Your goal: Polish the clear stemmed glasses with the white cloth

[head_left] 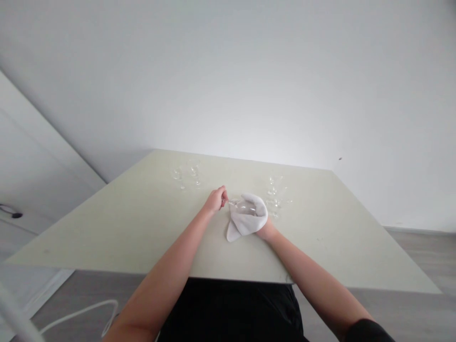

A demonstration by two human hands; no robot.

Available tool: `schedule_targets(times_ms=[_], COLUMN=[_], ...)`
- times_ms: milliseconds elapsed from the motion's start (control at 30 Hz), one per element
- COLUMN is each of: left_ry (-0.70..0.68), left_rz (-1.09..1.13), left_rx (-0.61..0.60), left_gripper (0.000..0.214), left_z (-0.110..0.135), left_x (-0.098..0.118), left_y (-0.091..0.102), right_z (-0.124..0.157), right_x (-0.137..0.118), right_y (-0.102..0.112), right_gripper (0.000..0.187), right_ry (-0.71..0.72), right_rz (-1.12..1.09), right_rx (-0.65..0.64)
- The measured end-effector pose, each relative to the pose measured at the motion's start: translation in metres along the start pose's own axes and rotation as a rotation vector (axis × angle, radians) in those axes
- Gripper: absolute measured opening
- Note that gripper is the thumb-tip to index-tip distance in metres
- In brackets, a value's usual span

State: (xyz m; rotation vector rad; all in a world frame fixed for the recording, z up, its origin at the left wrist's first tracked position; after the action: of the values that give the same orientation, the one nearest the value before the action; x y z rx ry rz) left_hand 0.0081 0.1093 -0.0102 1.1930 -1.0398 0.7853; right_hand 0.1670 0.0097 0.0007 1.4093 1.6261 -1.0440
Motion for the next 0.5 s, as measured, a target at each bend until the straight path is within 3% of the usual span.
schedule_targets(times_ms=[33, 100, 200, 233, 300, 367, 500], left_ry=[0.002, -0.119, -0.512, -0.634, -0.768, -0.711, -0.248], left_rz=[0.005, 0.005, -0.084, -0.135, -0.22, -0.237, -0.137], left_rx=[-0.006, 0.026, 0.125, 0.139, 0.122, 0.091, 0.033], left_gripper=[0.055, 0.056, 0.049, 0.047, 0.047, 0.051, 0.06], left_z=[0.001, 0.008, 0.033, 0.042, 0.052, 0.046, 0.016], left_x=[0.001, 0.013, 0.047, 0.056, 0.064, 0.059, 0.025], left_y=[0.0, 0.005, 0.013, 0.013, 0.007, 0.003, -0.003], right_z=[0.0, -0.003, -0.008, -0.008, -0.008, -0.009, -0.01], right_x=[-0.001, 0.003, 0.022, 0.027, 0.034, 0.034, 0.017], right_y=[0.0, 0.001, 0.008, 0.017, 0.023, 0.023, 0.013], right_gripper=[0.078, 0.073, 0.035, 0.032, 0.032, 0.03, 0.04], right_ry=[0.0, -0.024, -0.115, -0.124, -0.133, -0.137, -0.095], right_rz=[-0.025, -0.044, -0.106, -0.145, -0.144, -0.117, -0.007], right_rx=[0.023, 0.038, 0.054, 0.14, 0.161, 0.124, 0.05])
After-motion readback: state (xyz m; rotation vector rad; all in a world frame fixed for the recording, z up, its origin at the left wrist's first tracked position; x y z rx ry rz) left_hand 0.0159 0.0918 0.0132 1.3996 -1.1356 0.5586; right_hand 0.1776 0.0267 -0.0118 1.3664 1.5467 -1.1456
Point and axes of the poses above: each hand's wrist, its own z-axis away from the middle knuckle, its own y-axis out of the back of the hand, x = y × z, the point moved 8 cm from there along -z, towards the middle knuckle, and after that the axes turned 11 degrees about -z, right-handed, at the moved point
